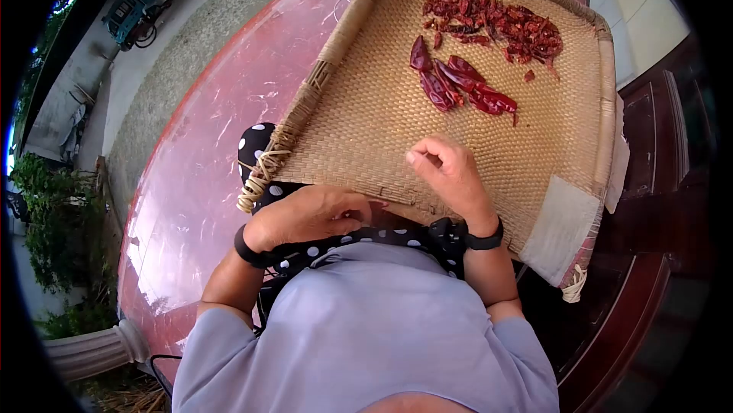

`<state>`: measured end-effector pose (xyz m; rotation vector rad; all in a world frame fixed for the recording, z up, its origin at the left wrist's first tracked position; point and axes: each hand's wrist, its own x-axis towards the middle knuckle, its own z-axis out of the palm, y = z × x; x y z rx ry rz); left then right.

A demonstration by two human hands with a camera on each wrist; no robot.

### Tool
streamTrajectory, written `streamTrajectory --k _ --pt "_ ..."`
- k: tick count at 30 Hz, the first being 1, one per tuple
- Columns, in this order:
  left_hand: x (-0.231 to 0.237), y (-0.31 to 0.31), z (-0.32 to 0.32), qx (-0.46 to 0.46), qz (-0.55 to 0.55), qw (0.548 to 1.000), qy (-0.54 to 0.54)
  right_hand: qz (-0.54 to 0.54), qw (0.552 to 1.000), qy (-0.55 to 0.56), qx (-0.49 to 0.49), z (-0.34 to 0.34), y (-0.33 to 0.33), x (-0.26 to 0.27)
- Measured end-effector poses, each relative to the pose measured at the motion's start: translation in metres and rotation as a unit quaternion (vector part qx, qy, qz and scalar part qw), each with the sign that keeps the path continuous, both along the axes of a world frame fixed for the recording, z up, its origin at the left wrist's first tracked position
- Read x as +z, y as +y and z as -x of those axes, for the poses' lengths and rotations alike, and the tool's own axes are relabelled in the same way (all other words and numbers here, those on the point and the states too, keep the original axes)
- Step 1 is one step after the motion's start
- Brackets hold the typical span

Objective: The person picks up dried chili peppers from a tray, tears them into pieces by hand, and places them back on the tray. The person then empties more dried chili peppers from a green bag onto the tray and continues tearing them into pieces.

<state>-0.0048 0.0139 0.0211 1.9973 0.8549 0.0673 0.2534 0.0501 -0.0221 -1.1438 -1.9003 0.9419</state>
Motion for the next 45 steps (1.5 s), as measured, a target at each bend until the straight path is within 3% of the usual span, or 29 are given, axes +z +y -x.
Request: streamTrajectory --k 2,5,8,10,13,19,21,28,32,35,39,42,44,45 --pt "-0.001 -0.004 -0.002 -0.027 -0.010 0.999 0.028 0.006 0.991 0.101 -0.091 0.000 0.007 -0.010" --pt "-0.008 -0.002 -0.002 -0.085 -0.028 0.996 0.032 -0.045 0.966 0.149 -0.207 0.005 0.013 -0.016" --pt "0.000 0.005 -0.012 -0.088 -0.010 0.996 -0.009 0.032 0.941 0.263 -0.212 -0.003 0.016 -0.016" --pt "0.001 0.012 -0.015 -0.093 -0.044 0.994 0.023 0.041 0.927 0.301 -0.220 -0.007 0.016 -0.011" --pt "0.006 0.029 -0.022 -0.082 -0.098 0.990 0.054 0.006 0.931 0.292 -0.218 -0.015 0.014 0.004" --pt "-0.014 0.099 -0.069 -0.035 -0.226 0.972 0.051 -0.086 0.945 0.103 -0.299 -0.023 0.028 0.001" --pt "-0.063 0.127 -0.094 0.000 -0.391 0.918 0.060 -0.048 0.947 0.131 -0.290 -0.027 0.035 -0.016" --pt "-0.090 0.173 -0.129 0.022 -0.514 0.847 0.137 -0.034 0.942 0.160 -0.292 -0.031 0.043 -0.044" --pt "-0.096 0.171 -0.121 0.040 -0.557 0.823 0.100 -0.012 0.942 0.174 -0.286 -0.038 0.046 -0.059" --pt "-0.091 0.163 -0.110 0.029 -0.527 0.843 0.109 0.004 0.944 0.186 -0.272 -0.034 0.042 -0.050" --pt "-0.093 0.143 -0.103 0.098 -0.418 0.903 0.028 -0.007 0.954 0.155 -0.256 -0.033 0.042 -0.049" --pt "-0.055 0.107 -0.097 0.103 -0.302 0.948 0.004 -0.004 0.970 0.163 -0.178 -0.026 0.038 -0.035" --pt "-0.064 0.101 -0.090 0.100 -0.219 0.970 -0.001 0.093 0.966 0.206 -0.123 -0.028 0.033 -0.032" --pt "-0.068 0.096 -0.086 0.113 -0.211 0.969 -0.053 0.141 0.959 0.226 -0.094 -0.026 0.029 -0.026"
